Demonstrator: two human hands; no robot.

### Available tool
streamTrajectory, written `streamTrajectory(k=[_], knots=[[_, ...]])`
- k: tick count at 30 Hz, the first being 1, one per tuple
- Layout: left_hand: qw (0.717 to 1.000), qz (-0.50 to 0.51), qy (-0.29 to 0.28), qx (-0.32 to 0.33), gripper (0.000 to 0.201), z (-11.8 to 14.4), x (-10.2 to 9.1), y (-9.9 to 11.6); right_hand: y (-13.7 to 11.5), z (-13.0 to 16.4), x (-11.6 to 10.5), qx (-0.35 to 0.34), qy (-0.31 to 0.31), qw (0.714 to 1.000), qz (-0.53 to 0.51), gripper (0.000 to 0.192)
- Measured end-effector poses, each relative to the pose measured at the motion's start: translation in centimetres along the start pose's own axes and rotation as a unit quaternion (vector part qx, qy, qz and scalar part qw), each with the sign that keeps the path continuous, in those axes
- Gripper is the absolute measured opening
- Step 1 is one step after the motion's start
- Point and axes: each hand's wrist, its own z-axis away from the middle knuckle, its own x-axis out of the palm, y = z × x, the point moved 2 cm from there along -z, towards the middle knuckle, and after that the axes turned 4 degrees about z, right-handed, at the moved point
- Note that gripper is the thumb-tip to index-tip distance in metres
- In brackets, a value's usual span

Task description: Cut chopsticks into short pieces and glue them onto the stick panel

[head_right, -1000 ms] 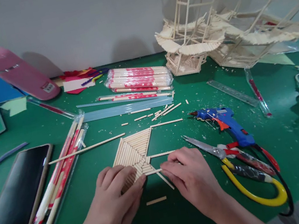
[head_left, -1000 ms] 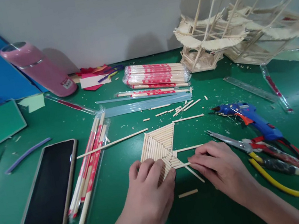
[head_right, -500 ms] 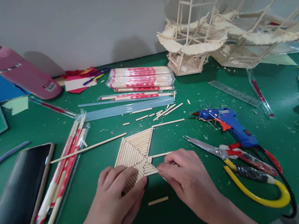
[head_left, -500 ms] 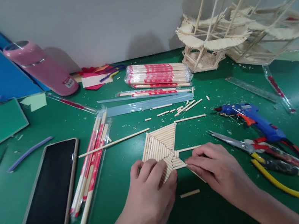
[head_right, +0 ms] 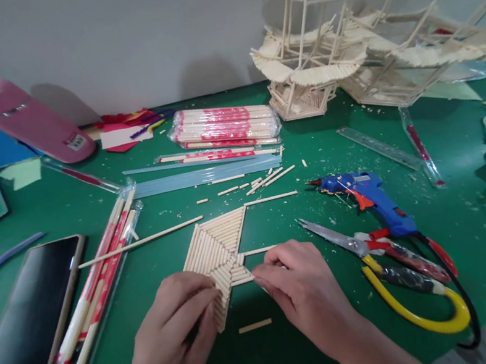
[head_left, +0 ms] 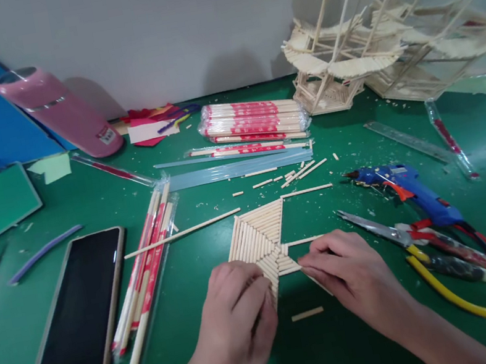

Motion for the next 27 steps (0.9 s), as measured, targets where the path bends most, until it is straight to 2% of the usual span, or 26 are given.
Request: streamTrajectory(k=[3,9,20,27], knots=[[0.999,0.006,0.028,-0.014,0.02,-0.1,-0.1,-0.1,-0.1,-0.1,0.0,-0.003,0.005,1.0,-0.004,0.017],[0.999,-0.034,0.03,-0.008,0.018,-0.5,0.1,0.2,-0.2,-0.1,-0.1,0.0,-0.005,1.0,0.004,0.017],[0.997,-0.057,-0.001,-0.056,0.016,-1.1,0.0,0.6,0.1,0.0,0.0,-0.009,0.0,1.0,0.005,0.018],[0.99,-0.072,-0.066,-0.099,0.019,-2.0,0.3,1.2,0.2,-0.1,0.3,-0.013,0.0,1.0,0.003,0.017]])
